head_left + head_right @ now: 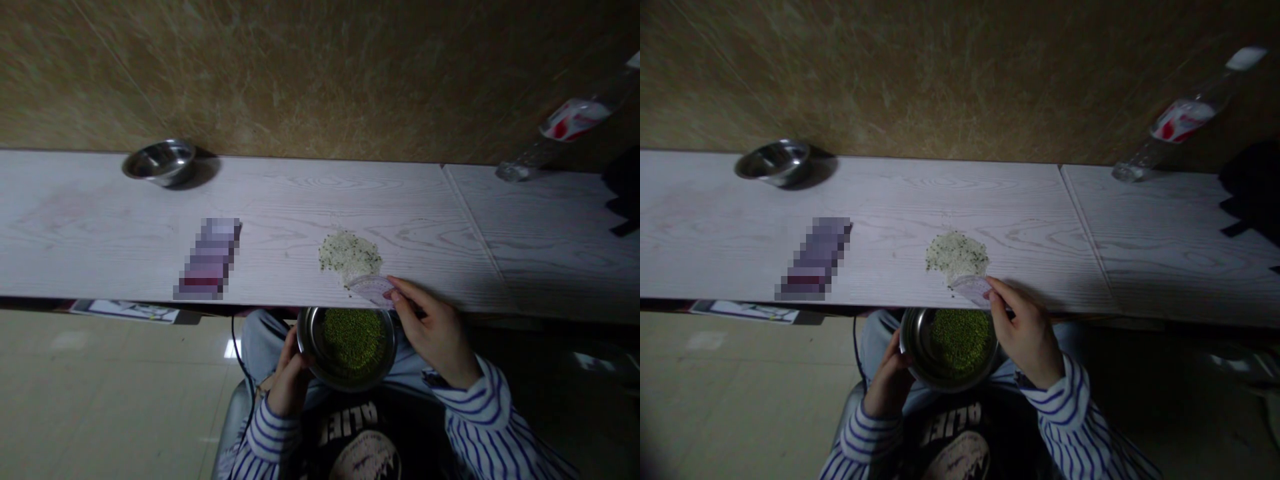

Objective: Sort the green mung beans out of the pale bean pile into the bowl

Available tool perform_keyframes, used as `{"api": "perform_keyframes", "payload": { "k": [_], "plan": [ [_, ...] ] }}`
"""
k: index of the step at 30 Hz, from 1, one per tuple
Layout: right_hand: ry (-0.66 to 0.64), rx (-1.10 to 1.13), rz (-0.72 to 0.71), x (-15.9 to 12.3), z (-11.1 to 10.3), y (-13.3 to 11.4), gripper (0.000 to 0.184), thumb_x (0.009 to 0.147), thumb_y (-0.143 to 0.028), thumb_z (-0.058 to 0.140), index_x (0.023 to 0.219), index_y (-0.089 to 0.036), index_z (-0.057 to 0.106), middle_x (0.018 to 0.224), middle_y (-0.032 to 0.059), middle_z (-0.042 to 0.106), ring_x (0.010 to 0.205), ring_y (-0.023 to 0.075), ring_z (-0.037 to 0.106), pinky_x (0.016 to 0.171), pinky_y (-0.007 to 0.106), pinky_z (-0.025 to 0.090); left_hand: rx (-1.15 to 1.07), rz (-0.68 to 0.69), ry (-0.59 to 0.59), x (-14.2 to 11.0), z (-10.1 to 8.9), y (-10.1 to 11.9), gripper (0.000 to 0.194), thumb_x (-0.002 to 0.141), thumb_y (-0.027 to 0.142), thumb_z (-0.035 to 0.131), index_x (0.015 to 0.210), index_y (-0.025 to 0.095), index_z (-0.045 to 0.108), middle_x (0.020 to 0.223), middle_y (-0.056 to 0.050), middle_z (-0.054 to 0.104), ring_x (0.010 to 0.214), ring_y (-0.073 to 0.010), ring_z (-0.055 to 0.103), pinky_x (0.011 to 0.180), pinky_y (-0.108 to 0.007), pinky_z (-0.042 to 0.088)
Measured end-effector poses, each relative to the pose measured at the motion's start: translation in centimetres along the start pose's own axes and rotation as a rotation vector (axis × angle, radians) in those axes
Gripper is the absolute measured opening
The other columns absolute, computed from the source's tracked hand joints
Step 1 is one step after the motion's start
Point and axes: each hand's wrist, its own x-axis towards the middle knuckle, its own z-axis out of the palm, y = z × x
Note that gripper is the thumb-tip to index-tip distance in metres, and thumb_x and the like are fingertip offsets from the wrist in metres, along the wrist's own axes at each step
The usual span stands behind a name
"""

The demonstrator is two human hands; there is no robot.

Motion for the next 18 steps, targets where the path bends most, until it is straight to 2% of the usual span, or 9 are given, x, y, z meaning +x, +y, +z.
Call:
{"api": "perform_keyframes", "payload": {
  "k": [5, 9, 12, 18],
  "plan": [
    [-0.008, 0.001, -0.010, 0.11, -0.11, 0.15, 0.031, 0.096, -0.026, 0.056, 0.117, -0.015, 0.075, 0.099, 0.0108, 0.082, 0.089, 0.0220, 0.079, 0.084, 0.033, 0.065, -0.005, 0.004, 0.009, -0.11, 0.16, 0.13, 0.051, 0.066, 0.019, 0.072, 0.116, 0.026, 0.073, 0.104, -0.004, 0.077, 0.102, -0.0303, 0.068, 0.085, -0.040, 0.053],
    [-0.019, 0.007, -0.026, 0.28, 0.02, 0.23, 0.030, 0.096, -0.026, 0.055, 0.117, -0.016, 0.076, 0.100, 0.0101, 0.082, 0.091, 0.0221, 0.079, 0.086, 0.034, 0.064, -0.011, -0.004, 0.022, -0.15, 0.22, 0.19, 0.051, 0.066, 0.017, 0.071, 0.116, 0.026, 0.073, 0.098, -0.003, 0.077, 0.097, -0.0295, 0.069, 0.083, -0.040, 0.055],
    [-0.022, 0.002, -0.016, 0.40, 0.05, 0.21, 0.031, 0.096, -0.027, 0.055, 0.117, -0.017, 0.076, 0.100, 0.0103, 0.082, 0.090, 0.0224, 0.079, 0.084, 0.033, 0.065, -0.031, 0.005, 0.030, -0.17, 0.20, 0.20, 0.052, 0.067, 0.017, 0.071, 0.118, 0.025, 0.073, 0.102, -0.003, 0.077, 0.096, -0.0282, 0.068, 0.084, -0.040, 0.055],
    [-0.036, 0.003, -0.022, 0.76, 0.16, 0.19, 0.032, 0.096, -0.027, 0.054, 0.117, -0.016, 0.076, 0.100, 0.0105, 0.082, 0.089, 0.0221, 0.079, 0.081, 0.032, 0.065, -0.014, -0.002, 0.031, -0.11, 0.09, 0.23, 0.053, 0.067, 0.018, 0.071, 0.120, 0.024, 0.071, 0.102, -0.005, 0.076, 0.101, -0.0309, 0.067, 0.088, -0.043, 0.053]
  ]
}}
